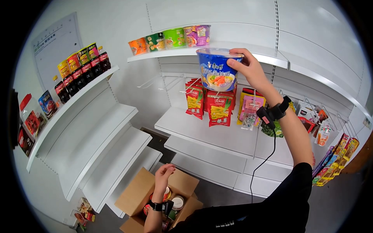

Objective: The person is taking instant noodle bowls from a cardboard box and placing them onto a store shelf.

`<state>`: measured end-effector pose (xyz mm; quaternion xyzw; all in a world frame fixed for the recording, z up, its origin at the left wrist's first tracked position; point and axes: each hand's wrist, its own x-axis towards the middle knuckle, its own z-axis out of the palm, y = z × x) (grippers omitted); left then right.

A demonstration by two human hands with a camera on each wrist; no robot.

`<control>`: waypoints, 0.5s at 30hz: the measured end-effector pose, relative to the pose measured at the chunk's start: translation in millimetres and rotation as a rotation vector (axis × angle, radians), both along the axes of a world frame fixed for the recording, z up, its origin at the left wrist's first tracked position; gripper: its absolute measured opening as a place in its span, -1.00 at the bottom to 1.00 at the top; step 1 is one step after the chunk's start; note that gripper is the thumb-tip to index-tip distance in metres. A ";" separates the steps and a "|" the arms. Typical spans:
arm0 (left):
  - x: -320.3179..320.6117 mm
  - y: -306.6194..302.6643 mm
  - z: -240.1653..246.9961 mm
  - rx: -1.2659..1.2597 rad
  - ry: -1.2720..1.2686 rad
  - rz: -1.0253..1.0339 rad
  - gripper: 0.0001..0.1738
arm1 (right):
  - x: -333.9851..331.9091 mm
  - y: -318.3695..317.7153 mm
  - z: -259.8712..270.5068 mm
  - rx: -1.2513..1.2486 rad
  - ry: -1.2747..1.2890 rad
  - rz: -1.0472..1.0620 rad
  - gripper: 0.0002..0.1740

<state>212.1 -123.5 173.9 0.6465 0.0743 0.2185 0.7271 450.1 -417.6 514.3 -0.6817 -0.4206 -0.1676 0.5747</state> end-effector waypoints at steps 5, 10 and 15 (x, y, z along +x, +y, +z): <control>-2.3 0.7 -0.8 -0.027 0.033 0.004 -0.76 | 12.1 -3.4 18.1 -0.024 -0.037 -0.054 -0.45; -3.8 0.6 -4.1 -0.030 0.043 0.024 -0.76 | 16.8 -8.1 39.4 -0.022 -0.037 -0.096 -0.42; -6.4 0.6 -7.0 -0.043 0.029 0.036 -0.76 | 26.7 -9.4 56.1 0.019 -0.072 -0.122 -0.41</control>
